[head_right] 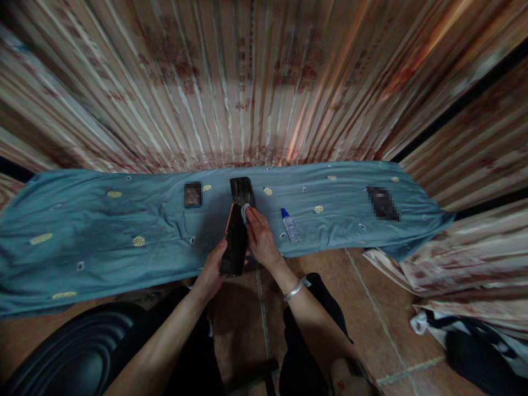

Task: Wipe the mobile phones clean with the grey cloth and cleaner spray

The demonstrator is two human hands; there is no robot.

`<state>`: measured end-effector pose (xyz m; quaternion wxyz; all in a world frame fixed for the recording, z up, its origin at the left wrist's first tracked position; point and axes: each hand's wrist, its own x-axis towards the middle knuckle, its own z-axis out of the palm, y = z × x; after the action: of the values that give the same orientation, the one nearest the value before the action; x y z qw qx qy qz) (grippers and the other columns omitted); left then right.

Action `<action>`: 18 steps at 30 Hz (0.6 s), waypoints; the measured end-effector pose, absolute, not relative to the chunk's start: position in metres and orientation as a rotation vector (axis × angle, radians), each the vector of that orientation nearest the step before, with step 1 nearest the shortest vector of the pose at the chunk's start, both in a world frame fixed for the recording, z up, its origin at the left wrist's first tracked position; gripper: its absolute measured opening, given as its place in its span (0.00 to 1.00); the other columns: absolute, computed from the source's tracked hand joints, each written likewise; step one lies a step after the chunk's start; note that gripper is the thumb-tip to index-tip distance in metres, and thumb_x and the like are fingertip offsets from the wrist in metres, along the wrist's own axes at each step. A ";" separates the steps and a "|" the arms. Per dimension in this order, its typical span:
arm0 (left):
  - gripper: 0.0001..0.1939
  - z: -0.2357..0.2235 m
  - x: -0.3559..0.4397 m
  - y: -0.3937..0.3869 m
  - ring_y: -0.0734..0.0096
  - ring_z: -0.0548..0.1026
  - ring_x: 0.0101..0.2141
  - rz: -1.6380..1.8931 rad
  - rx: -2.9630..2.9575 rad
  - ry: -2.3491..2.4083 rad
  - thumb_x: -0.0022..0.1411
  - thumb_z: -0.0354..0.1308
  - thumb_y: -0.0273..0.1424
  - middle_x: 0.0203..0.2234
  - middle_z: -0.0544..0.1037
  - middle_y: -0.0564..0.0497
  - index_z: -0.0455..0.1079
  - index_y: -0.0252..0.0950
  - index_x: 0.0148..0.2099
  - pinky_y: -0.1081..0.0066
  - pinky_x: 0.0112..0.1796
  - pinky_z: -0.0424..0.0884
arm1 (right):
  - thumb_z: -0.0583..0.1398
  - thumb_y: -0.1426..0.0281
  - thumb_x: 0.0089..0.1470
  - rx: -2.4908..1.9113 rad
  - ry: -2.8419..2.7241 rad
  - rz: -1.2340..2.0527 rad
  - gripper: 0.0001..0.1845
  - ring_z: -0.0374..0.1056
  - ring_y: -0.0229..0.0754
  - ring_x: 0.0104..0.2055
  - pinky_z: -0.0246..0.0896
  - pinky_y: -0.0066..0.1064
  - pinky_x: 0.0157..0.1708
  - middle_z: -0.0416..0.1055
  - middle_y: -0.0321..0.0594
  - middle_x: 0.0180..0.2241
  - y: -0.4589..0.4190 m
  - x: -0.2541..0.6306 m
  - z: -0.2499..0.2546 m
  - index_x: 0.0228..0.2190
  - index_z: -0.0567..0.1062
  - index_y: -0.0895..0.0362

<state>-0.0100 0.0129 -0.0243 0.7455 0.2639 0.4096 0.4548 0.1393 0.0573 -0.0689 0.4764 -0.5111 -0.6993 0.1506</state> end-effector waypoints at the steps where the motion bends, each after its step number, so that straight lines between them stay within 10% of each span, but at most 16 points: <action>1: 0.34 -0.025 -0.011 0.013 0.54 0.81 0.40 0.993 0.586 0.897 0.52 0.65 0.50 0.41 0.82 0.42 0.71 0.32 0.54 0.61 0.39 0.77 | 0.49 0.67 0.66 -1.261 -1.651 0.422 0.25 0.58 0.45 0.66 0.54 0.45 0.66 0.64 0.46 0.62 0.058 0.140 -0.071 0.62 0.65 0.55; 18: 0.20 -0.035 -0.011 0.028 0.58 0.77 0.47 1.153 0.574 0.880 0.59 0.60 0.43 0.40 0.82 0.47 0.75 0.33 0.46 0.61 0.47 0.74 | 0.67 0.55 0.48 -1.199 -0.998 1.126 0.29 0.73 0.49 0.51 0.67 0.45 0.55 0.79 0.42 0.48 0.048 0.126 -0.076 0.50 0.78 0.54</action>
<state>-0.0112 0.0280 -0.0355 0.7107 0.2589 0.3969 0.5200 0.1261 0.0483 -0.0763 0.5721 -0.5112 -0.4254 0.4800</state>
